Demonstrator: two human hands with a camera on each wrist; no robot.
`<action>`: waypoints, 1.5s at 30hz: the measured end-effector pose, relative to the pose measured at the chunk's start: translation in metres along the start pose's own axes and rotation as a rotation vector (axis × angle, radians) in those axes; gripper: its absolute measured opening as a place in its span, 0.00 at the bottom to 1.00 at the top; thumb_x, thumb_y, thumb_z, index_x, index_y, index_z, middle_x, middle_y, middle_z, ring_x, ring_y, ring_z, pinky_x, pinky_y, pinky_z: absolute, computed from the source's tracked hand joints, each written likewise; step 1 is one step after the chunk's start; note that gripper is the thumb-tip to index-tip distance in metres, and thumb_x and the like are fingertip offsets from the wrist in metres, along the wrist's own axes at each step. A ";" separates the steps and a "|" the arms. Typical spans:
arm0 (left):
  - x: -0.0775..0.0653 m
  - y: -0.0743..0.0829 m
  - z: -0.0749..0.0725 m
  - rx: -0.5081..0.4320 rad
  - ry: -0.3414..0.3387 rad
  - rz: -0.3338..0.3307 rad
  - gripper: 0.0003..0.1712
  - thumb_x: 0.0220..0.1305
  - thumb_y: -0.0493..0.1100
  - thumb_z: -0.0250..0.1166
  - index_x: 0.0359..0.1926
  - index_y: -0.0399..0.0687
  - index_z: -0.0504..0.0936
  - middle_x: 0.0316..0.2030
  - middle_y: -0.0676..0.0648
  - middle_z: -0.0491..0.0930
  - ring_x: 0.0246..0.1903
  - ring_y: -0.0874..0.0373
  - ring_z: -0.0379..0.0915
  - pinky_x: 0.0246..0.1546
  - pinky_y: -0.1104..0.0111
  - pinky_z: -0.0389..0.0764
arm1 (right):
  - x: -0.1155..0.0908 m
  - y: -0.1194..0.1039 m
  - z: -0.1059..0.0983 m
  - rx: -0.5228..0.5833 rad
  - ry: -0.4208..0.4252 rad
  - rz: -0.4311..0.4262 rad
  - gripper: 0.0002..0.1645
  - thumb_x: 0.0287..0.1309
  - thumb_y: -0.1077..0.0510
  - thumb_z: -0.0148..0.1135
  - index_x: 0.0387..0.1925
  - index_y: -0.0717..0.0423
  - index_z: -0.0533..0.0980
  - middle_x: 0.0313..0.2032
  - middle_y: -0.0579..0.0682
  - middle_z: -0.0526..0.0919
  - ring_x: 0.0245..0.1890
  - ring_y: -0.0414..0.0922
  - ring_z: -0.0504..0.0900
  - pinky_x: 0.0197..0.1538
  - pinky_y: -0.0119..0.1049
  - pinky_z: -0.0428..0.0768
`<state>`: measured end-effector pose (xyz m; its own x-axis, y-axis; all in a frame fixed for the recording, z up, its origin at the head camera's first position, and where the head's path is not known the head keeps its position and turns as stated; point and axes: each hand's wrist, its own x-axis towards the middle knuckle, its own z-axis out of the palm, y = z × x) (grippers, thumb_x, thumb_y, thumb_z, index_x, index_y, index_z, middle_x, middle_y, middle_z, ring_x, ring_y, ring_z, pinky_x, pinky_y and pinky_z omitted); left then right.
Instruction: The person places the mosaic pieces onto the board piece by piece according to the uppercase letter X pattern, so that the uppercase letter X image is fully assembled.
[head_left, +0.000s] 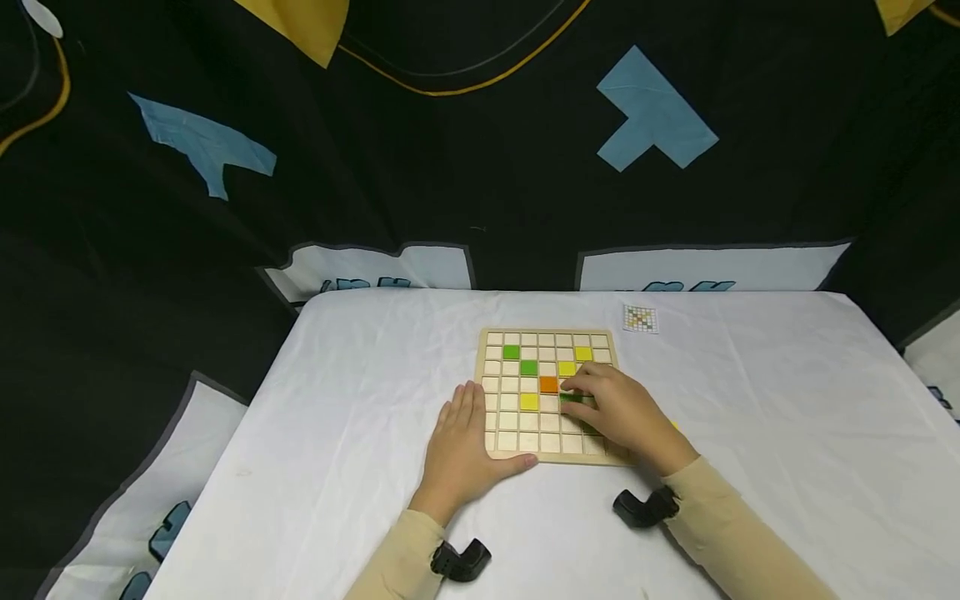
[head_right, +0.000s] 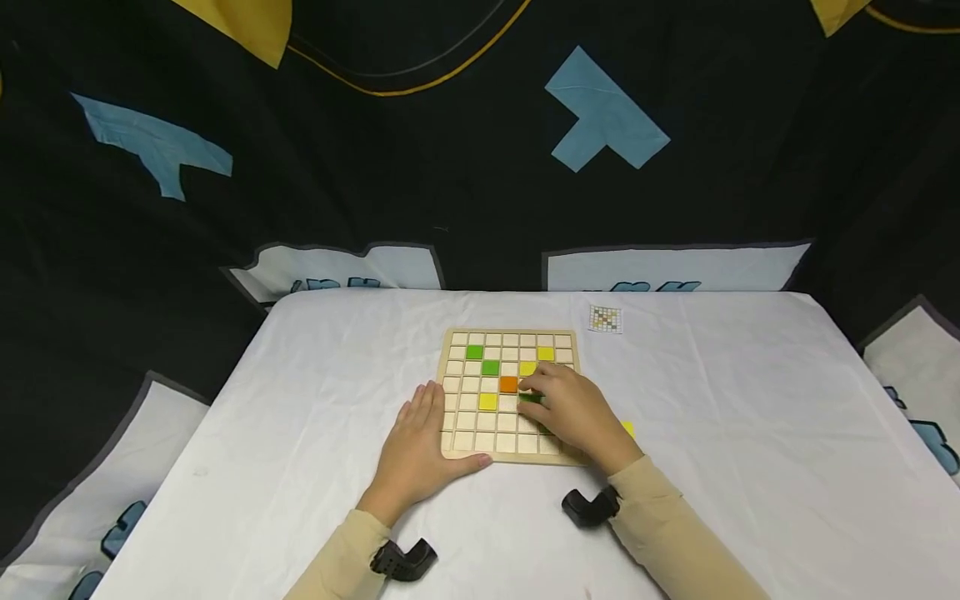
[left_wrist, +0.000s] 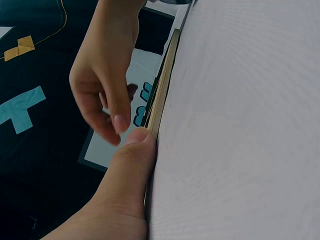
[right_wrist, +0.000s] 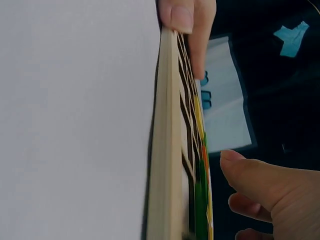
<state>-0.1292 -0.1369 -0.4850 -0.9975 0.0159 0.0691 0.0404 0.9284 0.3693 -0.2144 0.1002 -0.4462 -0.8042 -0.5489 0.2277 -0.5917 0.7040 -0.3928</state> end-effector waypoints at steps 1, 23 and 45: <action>-0.001 0.000 0.001 -0.002 -0.003 0.000 0.78 0.42 0.88 0.56 0.78 0.39 0.45 0.79 0.41 0.44 0.79 0.48 0.36 0.79 0.55 0.45 | -0.003 0.002 -0.003 0.005 -0.003 0.006 0.17 0.56 0.48 0.72 0.45 0.51 0.85 0.36 0.42 0.80 0.31 0.37 0.72 0.35 0.32 0.74; 0.000 -0.002 0.002 0.014 -0.014 0.008 0.78 0.42 0.89 0.54 0.78 0.38 0.44 0.79 0.41 0.42 0.79 0.49 0.35 0.79 0.56 0.43 | -0.053 0.060 -0.039 -0.036 -0.027 0.133 0.21 0.55 0.50 0.73 0.48 0.53 0.83 0.40 0.45 0.82 0.38 0.43 0.77 0.41 0.43 0.77; 0.002 -0.002 0.001 0.023 -0.019 0.001 0.78 0.42 0.90 0.53 0.78 0.40 0.43 0.79 0.42 0.41 0.79 0.50 0.34 0.79 0.56 0.42 | -0.081 0.085 -0.054 -0.037 -0.137 0.161 0.26 0.49 0.49 0.77 0.49 0.55 0.83 0.38 0.42 0.80 0.39 0.40 0.75 0.44 0.43 0.78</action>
<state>-0.1318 -0.1380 -0.4867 -0.9984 0.0236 0.0513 0.0400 0.9366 0.3481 -0.2024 0.2285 -0.4499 -0.8748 -0.4828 0.0401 -0.4601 0.8020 -0.3811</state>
